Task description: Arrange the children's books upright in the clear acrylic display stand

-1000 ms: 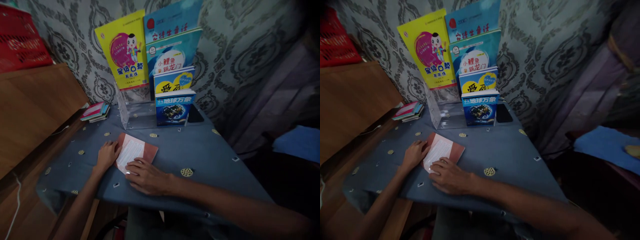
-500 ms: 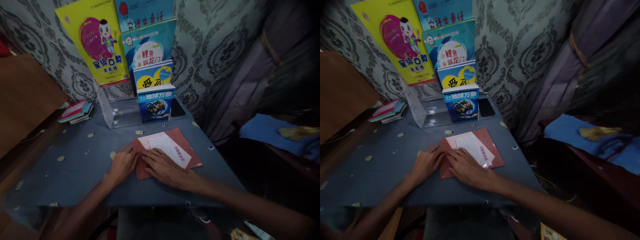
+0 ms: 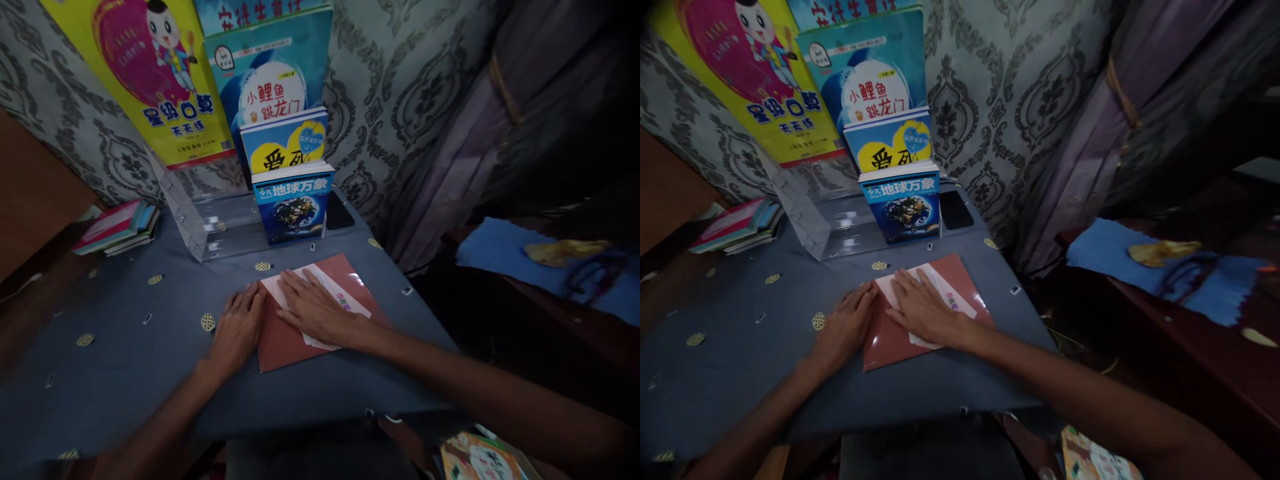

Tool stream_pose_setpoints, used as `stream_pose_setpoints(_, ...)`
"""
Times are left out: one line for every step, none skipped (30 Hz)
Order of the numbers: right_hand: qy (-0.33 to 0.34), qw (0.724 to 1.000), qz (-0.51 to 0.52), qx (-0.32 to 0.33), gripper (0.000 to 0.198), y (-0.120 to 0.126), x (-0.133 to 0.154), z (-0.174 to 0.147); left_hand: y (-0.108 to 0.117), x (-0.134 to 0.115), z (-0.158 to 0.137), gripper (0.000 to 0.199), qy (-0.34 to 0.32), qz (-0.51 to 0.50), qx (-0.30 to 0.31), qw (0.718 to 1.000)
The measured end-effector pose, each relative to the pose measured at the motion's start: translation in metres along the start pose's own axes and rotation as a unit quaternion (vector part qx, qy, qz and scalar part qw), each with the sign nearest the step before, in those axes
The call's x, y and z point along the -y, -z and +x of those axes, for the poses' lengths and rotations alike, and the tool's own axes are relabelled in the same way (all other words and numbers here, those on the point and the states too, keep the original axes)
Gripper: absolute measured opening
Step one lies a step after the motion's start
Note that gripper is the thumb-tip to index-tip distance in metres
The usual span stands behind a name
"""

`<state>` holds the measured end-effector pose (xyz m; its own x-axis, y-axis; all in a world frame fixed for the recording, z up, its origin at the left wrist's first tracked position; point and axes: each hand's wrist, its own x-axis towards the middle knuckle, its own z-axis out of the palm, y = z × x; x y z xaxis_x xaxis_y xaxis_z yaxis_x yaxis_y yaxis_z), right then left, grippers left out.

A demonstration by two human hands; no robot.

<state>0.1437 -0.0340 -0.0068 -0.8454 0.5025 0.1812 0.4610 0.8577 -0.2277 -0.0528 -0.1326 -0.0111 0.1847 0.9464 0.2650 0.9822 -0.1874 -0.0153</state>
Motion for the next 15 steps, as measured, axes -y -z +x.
stream_pose_setpoints(-0.021, 1.000, -0.017, 0.001, 0.058, 0.003, -0.007, -0.004, -0.001, 0.000, 0.000, 0.041, 0.004, 0.000, 0.006, 1.000)
stream_pose_setpoints(-0.042, 0.999, -0.033, 0.003, 0.058, 0.005, -0.013, -0.008, -0.001, 0.000, 0.000, 0.041, 0.007, -0.004, 0.013, 1.000)
stream_pose_setpoints(-0.063, 0.997, -0.048, 0.003, 0.058, 0.007, -0.020, -0.013, -0.001, 0.001, 0.000, 0.042, 0.009, -0.011, 0.019, 1.000)
stream_pose_setpoints(-0.083, 0.995, -0.060, 0.002, 0.058, 0.009, -0.026, -0.018, 0.000, 0.002, 0.001, 0.043, 0.011, -0.019, 0.025, 0.999)
stream_pose_setpoints(-0.101, 0.992, -0.070, 0.001, 0.059, 0.010, -0.031, -0.023, 0.000, 0.003, 0.003, 0.044, 0.013, -0.028, 0.031, 0.999)
stream_pose_setpoints(-0.118, 0.990, -0.078, -0.001, 0.059, 0.011, -0.035, -0.027, 0.001, 0.004, 0.005, 0.044, 0.015, -0.038, 0.036, 0.999)
stream_pose_setpoints(-0.133, 0.987, -0.085, -0.003, 0.060, 0.011, -0.039, -0.032, 0.001, 0.005, 0.007, 0.044, 0.016, -0.047, 0.041, 0.998)
stream_pose_setpoints(-0.148, 0.985, -0.092, -0.005, 0.062, 0.011, -0.041, -0.036, 0.002, 0.006, 0.009, 0.044, 0.017, -0.055, 0.046, 0.997)
stream_pose_setpoints(-0.162, 0.982, -0.099, -0.006, 0.063, 0.011, -0.042, -0.039, 0.002, 0.007, 0.012, 0.043, 0.018, -0.062, 0.050, 0.997)
stream_pose_setpoints(-0.176, 0.979, -0.107, -0.008, 0.065, 0.011, -0.043, -0.042, 0.003, 0.008, 0.014, 0.043, 0.017, -0.066, 0.054, 0.996)
stream_pose_setpoints(-0.189, 0.975, -0.115, -0.010, 0.066, 0.011, -0.044, -0.045, 0.003, 0.009, 0.015, 0.043, 0.017, -0.068, 0.057, 0.996)
stream_pose_setpoints(-0.198, 0.973, -0.121, -0.012, 0.067, 0.011, -0.044, -0.046, 0.004, 0.010, 0.017, 0.042, 0.017, -0.068, 0.057, 0.996)
stream_pose_setpoints(-0.204, 0.971, -0.126, -0.014, 0.067, 0.011, -0.043, -0.047, 0.004, 0.010, 0.017, 0.041, 0.016, -0.068, 0.057, 0.996)
stream_pose_setpoints(-0.207, 0.970, -0.128, -0.014, 0.068, 0.011, -0.043, -0.048, 0.005, 0.009, 0.018, 0.040, 0.015, -0.068, 0.055, 0.996)
stream_pose_setpoints(-0.209, 0.969, -0.130, -0.015, 0.067, 0.011, -0.043, -0.048, 0.005, 0.009, 0.018, 0.039, 0.013, -0.068, 0.051, 0.996)
